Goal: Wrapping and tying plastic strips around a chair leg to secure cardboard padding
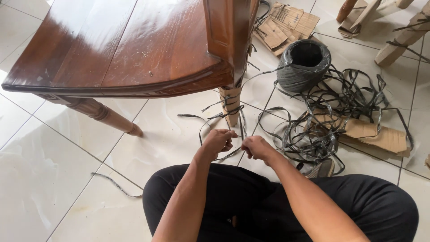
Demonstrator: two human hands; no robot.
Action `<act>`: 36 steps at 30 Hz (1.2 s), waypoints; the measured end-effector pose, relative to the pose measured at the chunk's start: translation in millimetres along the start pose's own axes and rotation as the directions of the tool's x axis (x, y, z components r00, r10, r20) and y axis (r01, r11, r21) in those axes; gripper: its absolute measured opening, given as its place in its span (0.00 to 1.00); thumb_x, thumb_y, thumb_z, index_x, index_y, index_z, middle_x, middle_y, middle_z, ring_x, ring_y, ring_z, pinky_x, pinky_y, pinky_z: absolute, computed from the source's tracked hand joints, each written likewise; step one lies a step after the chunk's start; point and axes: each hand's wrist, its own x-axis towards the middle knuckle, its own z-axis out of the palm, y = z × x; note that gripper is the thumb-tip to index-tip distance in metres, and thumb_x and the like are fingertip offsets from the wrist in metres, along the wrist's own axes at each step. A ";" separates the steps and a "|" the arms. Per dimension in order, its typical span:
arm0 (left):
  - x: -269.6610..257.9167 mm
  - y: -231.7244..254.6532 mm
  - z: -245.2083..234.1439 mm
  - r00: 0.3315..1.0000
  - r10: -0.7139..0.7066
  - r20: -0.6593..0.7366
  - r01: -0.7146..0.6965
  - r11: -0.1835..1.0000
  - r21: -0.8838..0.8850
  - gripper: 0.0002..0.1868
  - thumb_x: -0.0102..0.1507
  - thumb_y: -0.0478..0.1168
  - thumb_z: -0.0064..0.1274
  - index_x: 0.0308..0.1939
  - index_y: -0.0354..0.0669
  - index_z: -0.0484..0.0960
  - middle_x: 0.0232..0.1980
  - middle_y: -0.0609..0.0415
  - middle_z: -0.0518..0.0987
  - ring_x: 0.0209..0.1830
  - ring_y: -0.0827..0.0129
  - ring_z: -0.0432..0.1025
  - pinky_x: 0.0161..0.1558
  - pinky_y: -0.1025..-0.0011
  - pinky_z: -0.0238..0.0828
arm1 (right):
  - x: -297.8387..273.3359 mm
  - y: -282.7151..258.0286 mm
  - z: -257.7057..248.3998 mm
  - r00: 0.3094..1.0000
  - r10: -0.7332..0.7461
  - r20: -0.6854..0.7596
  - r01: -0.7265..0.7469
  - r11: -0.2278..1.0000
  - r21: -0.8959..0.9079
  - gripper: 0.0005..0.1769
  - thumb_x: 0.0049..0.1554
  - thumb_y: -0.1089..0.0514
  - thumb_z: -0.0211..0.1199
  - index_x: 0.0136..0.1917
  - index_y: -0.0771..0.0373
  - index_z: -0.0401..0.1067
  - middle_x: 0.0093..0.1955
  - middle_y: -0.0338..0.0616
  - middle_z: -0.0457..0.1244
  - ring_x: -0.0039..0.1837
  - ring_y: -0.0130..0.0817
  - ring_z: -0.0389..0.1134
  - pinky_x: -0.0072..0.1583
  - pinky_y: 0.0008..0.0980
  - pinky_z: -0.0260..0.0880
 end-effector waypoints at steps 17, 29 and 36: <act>-17.5 28.2 11.5 0.998 -0.058 -0.032 0.056 0.996 -0.074 0.16 0.63 0.47 0.57 0.43 0.37 0.88 0.31 0.50 0.77 0.23 0.75 0.70 0.27 0.81 0.71 | -0.8 -15.2 20.0 0.980 -0.029 0.196 0.010 0.996 0.094 0.14 0.59 0.50 0.60 0.37 0.59 0.74 0.29 0.42 0.65 0.36 0.35 0.71 0.40 0.29 0.68; 39.2 -23.5 17.7 0.999 0.053 0.002 -0.044 0.810 0.584 0.15 0.62 0.52 0.51 0.42 0.51 0.89 0.35 0.48 0.84 0.41 0.53 0.81 0.46 0.59 0.80 | 21.3 -38.9 4.2 0.927 -0.312 -0.209 0.252 0.930 -0.269 0.19 0.60 0.38 0.57 0.56 0.44 0.81 0.45 0.42 0.71 0.53 0.39 0.73 0.58 0.39 0.72; 41.1 -25.5 16.9 0.999 0.041 -0.026 -0.012 0.724 0.690 0.21 0.60 0.54 0.51 0.44 0.43 0.88 0.39 0.42 0.84 0.48 0.44 0.80 0.50 0.50 0.77 | 62.3 -6.3 14.0 0.939 -0.303 -0.162 0.271 0.943 -0.194 0.14 0.56 0.43 0.65 0.44 0.54 0.80 0.39 0.44 0.70 0.42 0.38 0.75 0.49 0.40 0.76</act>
